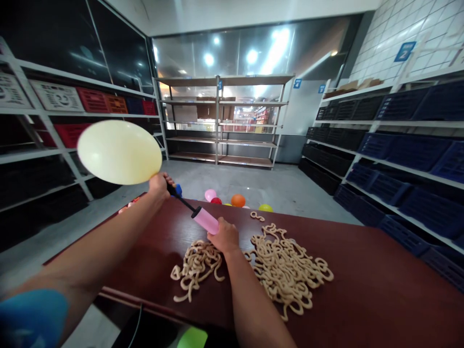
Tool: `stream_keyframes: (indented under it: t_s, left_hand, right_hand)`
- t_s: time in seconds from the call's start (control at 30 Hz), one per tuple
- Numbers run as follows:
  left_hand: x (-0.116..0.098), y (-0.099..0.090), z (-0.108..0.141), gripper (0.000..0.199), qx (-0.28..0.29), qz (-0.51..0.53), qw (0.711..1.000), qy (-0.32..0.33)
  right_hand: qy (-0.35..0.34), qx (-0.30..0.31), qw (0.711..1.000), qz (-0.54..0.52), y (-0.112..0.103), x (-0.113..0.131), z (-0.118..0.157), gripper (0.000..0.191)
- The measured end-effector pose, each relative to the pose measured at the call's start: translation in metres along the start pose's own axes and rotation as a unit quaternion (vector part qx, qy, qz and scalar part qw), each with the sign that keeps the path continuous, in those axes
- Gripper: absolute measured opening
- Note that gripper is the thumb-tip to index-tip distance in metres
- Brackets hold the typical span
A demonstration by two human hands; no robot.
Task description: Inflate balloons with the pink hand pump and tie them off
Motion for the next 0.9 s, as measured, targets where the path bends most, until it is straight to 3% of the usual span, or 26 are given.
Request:
stream_keyframes:
  t_s: [0.13,0.27,0.4,0.6,0.7,0.8,0.9]
  left_hand:
    - [0.059,-0.011,0.016,0.015,-0.009,0.002,0.999,-0.043]
    - [0.080,-0.008,0.029,0.016,0.002,0.001,0.999,-0.054]
    - [0.058,0.003,0.027,0.016,0.024,0.000,0.998,-0.055]
    - [-0.027,0.023,0.002,0.016,0.031,0.005,0.999,0.008]
    - [-0.056,0.029,-0.007,0.015,0.041,0.002,0.999,0.031]
    - [-0.058,0.025,-0.010,0.015,0.041,0.003,0.999,0.033]
    - [-0.033,0.007,-0.009,0.016,0.014,0.015,1.000,0.017]
  right_hand:
    - [-0.009,0.012,1.000,0.007,0.003,0.002,0.001,0.036]
    - [0.007,0.022,1.000,0.011,0.003,-0.002,0.001,0.039]
    - [0.006,0.013,1.000,-0.004,0.000,-0.001,-0.002,0.038]
    - [0.022,-0.020,0.999,-0.024,-0.010,-0.002,-0.005,0.036]
    - [0.023,-0.028,0.999,-0.028,-0.011,-0.003,-0.006,0.037]
    - [0.013,-0.035,0.999,-0.024,-0.011,-0.002,-0.005,0.035]
    - [0.003,-0.031,0.999,-0.008,-0.009,-0.001,-0.003,0.033]
Point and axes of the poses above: each hand's wrist, its own z-axis away from the middle knuckle, its own y-axis out of the palm, x = y × z, the point moved 10 cm from there along -z, towards the middle knuckle, and after that the axes turned 10 degrees about -x, right-handed, at the moved point
